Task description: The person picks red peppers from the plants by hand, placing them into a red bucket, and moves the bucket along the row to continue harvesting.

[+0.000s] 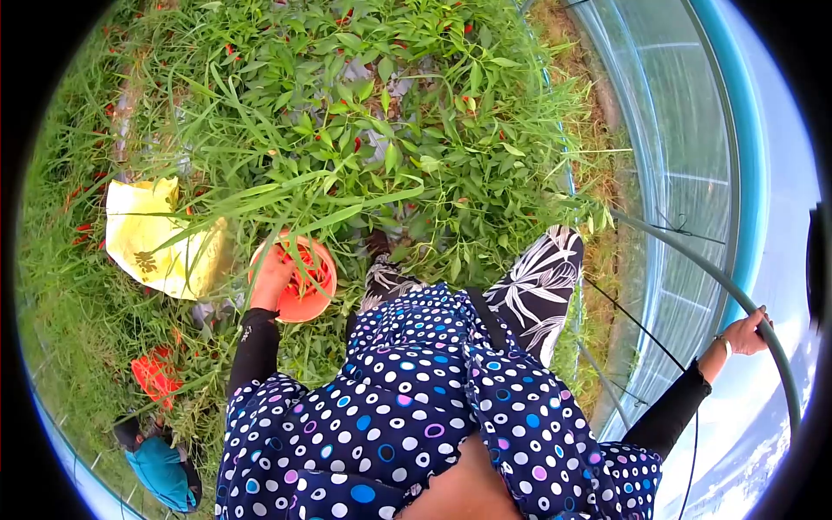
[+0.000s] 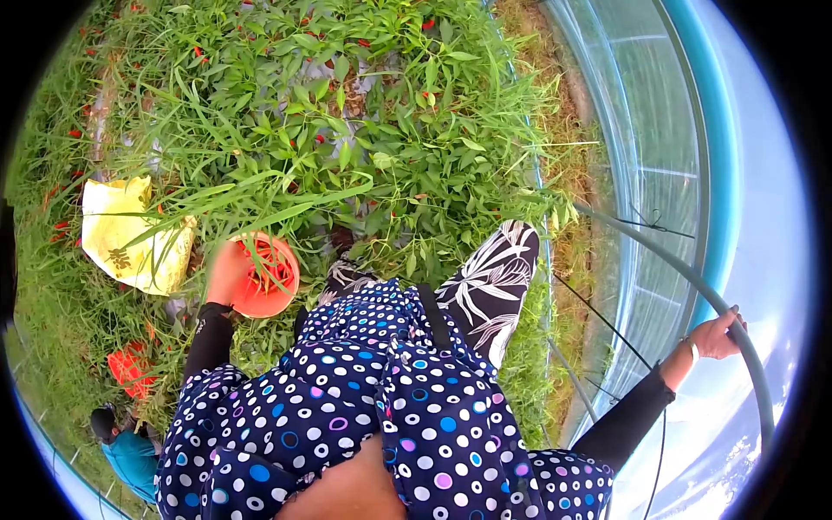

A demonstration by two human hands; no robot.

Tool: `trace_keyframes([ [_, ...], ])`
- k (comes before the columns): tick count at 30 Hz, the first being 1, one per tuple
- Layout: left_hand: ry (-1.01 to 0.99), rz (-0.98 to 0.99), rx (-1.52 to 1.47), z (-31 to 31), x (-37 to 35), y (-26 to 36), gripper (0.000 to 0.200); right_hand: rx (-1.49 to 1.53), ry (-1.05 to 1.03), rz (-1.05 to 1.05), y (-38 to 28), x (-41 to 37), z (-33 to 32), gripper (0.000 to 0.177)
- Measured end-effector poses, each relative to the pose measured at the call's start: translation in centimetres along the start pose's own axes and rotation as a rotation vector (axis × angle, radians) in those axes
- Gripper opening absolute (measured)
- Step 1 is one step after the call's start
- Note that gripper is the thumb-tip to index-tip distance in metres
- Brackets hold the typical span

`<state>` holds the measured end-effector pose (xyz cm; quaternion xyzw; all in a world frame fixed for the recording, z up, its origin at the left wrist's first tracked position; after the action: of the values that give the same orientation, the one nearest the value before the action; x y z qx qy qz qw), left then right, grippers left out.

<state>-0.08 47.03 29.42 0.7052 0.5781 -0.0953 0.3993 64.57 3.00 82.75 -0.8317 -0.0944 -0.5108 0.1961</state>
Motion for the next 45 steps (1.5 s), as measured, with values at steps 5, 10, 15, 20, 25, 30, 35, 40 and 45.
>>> trace_keyframes([
  [5, -0.045, -0.029, -0.074, 4.1, 0.8, -5.9, 0.051, -0.001, 0.02, 0.032, -0.5, -0.2, -0.1, 0.036],
  [10, 0.002, -0.033, -0.108, 2.9, -1.3, -5.8, 0.047, 0.129, 0.035, 0.119, 1.7, -0.3, 1.7, 0.032],
  [15, 0.134, 0.108, -0.037, 3.0, -2.6, -5.9, 0.037, 0.208, 0.015, 0.084, 1.2, -0.8, 1.5, 0.033],
  [20, 0.234, 0.155, -0.041, 0.8, -4.9, -2.6, 0.035, 0.309, -0.026, 0.092, 3.7, -0.6, 2.6, 0.032],
  [25, 0.059, 0.094, -0.023, 3.7, -4.3, -4.3, 0.031, 0.333, -0.077, 0.108, 3.2, -0.8, 2.4, 0.031],
  [30, 0.059, -0.024, -0.017, 4.4, -4.9, -6.3, 0.041, 0.452, -0.006, 0.11, 2.0, -1.1, 1.6, 0.03],
  [35, 0.034, -0.147, -0.038, 5.2, -6.6, -8.1, 0.046, 0.304, -0.017, 0.219, -2.3, -2.6, -0.7, 0.03],
  [40, 0.083, -0.187, 0.039, 5.1, -6.5, -3.1, 0.051, 0.287, -0.037, 0.198, -3.8, -4.6, -0.8, 0.038],
  [45, 0.026, 0.085, -0.066, 5.1, -2.9, 10.0, 0.042, 0.331, -0.207, 0.251, -4.7, -10.8, 2.0, 0.056],
])
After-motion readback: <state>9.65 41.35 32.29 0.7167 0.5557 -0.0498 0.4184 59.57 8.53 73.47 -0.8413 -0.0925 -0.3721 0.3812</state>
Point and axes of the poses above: each hand's wrist, its own x-axis towards the middle knuckle, its own z-axis out of the palm, y = z × x, the point moved 9 cm from there along x, towards the middle knuckle, and after that the axes turned 10 degrees about -x, right-handed, at the moved point
